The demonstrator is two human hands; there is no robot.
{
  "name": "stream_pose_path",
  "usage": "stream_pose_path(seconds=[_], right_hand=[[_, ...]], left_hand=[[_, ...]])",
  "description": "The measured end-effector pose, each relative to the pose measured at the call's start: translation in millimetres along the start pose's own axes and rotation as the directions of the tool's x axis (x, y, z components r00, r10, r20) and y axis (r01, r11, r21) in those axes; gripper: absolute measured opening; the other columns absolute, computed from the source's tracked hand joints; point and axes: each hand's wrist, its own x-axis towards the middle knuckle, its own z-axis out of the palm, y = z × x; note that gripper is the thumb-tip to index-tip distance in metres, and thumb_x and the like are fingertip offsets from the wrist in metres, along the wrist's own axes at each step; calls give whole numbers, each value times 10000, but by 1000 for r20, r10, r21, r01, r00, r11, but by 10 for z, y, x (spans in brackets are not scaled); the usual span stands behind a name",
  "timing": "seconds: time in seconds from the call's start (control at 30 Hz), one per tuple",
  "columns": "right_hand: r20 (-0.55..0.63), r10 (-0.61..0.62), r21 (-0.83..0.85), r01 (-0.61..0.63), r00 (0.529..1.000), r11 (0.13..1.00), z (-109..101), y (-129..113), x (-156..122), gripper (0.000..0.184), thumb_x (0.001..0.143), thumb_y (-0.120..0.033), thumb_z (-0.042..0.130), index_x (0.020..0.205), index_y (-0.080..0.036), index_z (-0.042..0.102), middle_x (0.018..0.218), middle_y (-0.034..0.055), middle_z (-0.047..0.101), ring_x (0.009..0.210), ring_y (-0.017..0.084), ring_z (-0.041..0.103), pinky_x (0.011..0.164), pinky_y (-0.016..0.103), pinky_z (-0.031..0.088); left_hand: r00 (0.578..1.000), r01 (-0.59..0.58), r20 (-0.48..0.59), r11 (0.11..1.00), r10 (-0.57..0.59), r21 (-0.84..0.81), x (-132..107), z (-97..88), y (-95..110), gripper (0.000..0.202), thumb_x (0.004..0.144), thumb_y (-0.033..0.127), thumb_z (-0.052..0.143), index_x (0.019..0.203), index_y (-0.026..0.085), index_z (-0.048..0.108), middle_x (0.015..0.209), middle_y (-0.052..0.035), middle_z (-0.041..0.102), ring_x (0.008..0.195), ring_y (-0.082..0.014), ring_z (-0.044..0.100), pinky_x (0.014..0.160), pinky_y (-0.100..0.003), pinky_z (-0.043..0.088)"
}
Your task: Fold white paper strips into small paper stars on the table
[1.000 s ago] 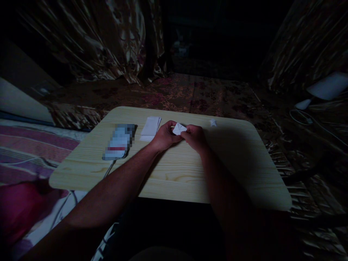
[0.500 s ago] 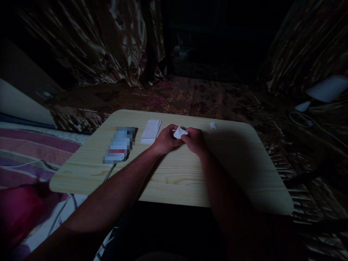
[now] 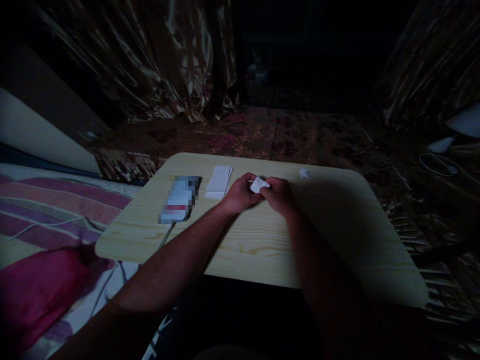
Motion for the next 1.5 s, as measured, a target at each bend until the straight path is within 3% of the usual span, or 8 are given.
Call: stream_pose_path(seconds=[0.23,0.53,0.93,1.27,1.5], right_hand=[[45,38,12,-39,998,999,-13,-34,-12,111,661,-250,565,693,-164,627,501,-37,529,471,111,431,453,245,284],[39,28,39,-30,999,999,-15,-21,-5,83,652,-235,579,680,-167,619,490,-41,533,469,113,456,463,243,305],[16,40,34,-40,999,999,12,37,16,78,639,-241,590,663,-168,605,479,-38,538,445,111,450,445,241,303],[23,43,26,-44,999,999,7,7,-11,80,637,-249,583,609,-179,555,462,-47,507,436,100,416,446,240,294],[15,62,47,-63,998,997,27,28,2,93,646,-258,586,608,-177,561,459,-39,524,427,104,426,430,237,285]], left_hand=[[1000,22,8,998,-22,-64,3,1,20,461,561,184,776,935,160,508,784,9,629,673,-98,562,617,-202,406],[1000,14,-9,1000,-14,-17,-6,9,60,458,553,155,764,936,153,512,781,15,632,649,-86,550,618,-198,410],[998,-38,-44,995,42,87,40,-29,-78,423,585,201,758,940,158,533,810,-1,640,685,-107,570,616,-208,406],[998,-20,-63,990,29,142,26,-44,-6,368,576,211,763,875,155,556,795,1,633,684,-108,549,634,-221,412],[998,-25,-57,995,30,100,43,-81,-16,343,587,194,742,874,149,561,796,-2,635,679,-110,550,637,-230,423]])
